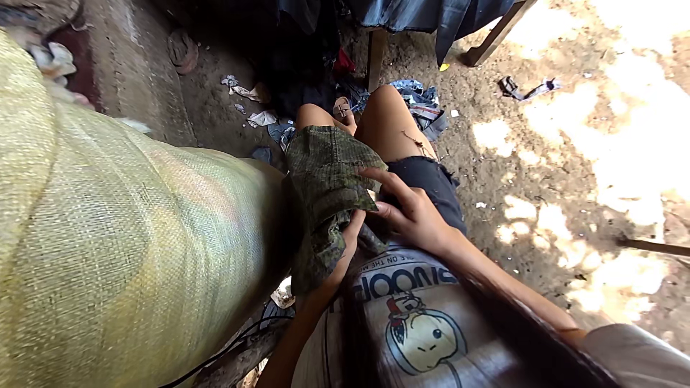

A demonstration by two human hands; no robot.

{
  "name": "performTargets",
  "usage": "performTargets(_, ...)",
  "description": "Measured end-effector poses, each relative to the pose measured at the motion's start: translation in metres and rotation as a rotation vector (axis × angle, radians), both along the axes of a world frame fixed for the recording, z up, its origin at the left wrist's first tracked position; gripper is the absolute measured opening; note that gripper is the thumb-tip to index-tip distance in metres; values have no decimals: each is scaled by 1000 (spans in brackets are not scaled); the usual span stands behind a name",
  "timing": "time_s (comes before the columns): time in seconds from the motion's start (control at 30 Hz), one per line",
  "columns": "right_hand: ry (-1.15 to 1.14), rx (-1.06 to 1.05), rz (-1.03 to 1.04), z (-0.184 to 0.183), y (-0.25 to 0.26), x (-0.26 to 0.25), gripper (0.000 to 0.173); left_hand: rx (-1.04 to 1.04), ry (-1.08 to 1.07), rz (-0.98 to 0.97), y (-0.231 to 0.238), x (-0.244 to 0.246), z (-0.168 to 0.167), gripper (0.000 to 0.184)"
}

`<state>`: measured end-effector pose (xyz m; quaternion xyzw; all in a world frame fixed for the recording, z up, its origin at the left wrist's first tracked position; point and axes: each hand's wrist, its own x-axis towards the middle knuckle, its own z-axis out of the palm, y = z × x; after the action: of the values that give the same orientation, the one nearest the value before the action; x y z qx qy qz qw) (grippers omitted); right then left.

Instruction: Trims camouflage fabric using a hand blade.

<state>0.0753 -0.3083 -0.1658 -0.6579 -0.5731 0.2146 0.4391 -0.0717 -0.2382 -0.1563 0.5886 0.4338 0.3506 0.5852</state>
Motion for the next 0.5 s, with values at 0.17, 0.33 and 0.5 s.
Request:
performTargets(0.17,-9,3,-2,1,3,-2,47,36,-78,52,-2,7,-2,8)
performTargets(0.33,384,-50,86,9,9,1,30,33,125,14,-3,3,20,14)
performTargets(0.5,755,-117,112,12,9,5,19,-187,-87,63,-1,12,17,19)
